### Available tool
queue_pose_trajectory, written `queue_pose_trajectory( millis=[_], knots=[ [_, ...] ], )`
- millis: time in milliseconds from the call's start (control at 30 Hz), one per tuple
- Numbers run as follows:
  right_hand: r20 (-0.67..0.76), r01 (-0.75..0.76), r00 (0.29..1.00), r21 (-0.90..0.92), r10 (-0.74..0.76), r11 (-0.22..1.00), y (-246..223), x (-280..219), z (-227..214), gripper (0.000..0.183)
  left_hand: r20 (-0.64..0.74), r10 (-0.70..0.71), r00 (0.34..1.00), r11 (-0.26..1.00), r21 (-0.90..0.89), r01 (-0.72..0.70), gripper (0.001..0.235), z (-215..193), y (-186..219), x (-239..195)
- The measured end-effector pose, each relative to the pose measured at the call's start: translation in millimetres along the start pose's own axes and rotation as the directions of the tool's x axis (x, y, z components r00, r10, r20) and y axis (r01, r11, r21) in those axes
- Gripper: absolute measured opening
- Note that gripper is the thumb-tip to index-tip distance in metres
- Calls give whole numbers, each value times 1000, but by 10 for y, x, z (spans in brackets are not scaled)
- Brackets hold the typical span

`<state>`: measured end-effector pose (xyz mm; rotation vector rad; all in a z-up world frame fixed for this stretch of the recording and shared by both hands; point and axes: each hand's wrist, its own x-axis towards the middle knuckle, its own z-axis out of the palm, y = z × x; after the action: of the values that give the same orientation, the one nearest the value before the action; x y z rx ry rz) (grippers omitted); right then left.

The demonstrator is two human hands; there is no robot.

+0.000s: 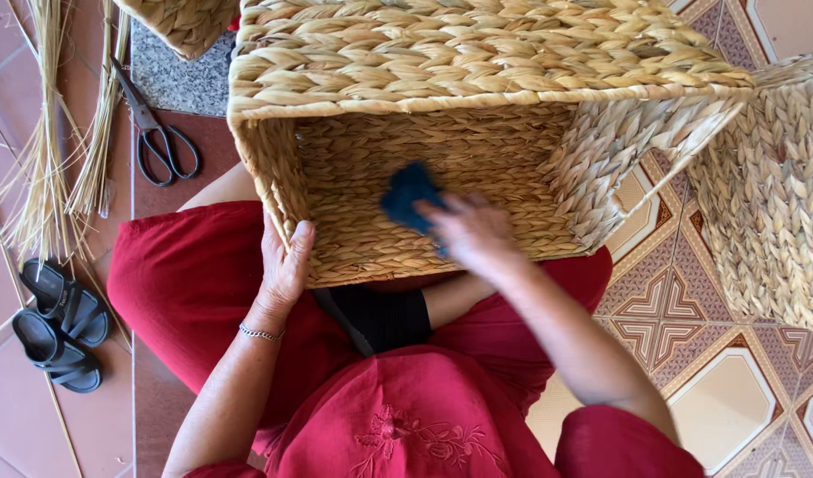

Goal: The person wipes the exterior and interior surfaces of a rectangular woven basket using a blue cloth. They rotate the basket to clean all sides and the inside, then place it aside and pick up another basket to continue the process.

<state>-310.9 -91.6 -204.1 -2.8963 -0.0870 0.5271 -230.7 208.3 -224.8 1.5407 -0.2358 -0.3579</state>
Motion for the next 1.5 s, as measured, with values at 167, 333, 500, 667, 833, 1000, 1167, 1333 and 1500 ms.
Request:
queue_pose_trajectory(
  millis=[167,333,500,667,833,1000,1167,1333,1500],
  knots=[
    [170,-429,875,-161,453,889,815,-348,-248,41,-7,9,1000,1000,-29,-9,86,58,52,2],
    [85,-353,928,-114,363,929,505,-176,-3,32,-25,9,1000,1000,-20,-10,88,80,2,-8],
    [-42,71,997,127,-66,989,-814,416,208,28,-24,21,999,997,-72,-23,86,46,-97,-9],
    [-226,234,960,333,-164,914,-1243,596,176,47,-20,34,999,999,-29,-34,83,9,-110,16],
    [-90,40,995,104,-30,994,-263,115,-57,39,6,-20,1000,998,-61,20,85,3,-19,23],
    [80,-376,919,-129,387,918,773,-449,-273,37,1,-11,1000,994,-113,11,83,59,69,17],
    [190,-301,916,-257,353,918,651,-439,-33,52,-33,43,999,992,-114,-47,85,119,38,47],
    [-126,35,991,17,-33,999,-582,128,44,37,-74,66,995,998,11,-65,82,71,-17,59],
    [-225,292,946,266,-235,919,-1323,267,-45,38,-127,-43,991,995,-89,32,63,70,-207,81]
  ],
)
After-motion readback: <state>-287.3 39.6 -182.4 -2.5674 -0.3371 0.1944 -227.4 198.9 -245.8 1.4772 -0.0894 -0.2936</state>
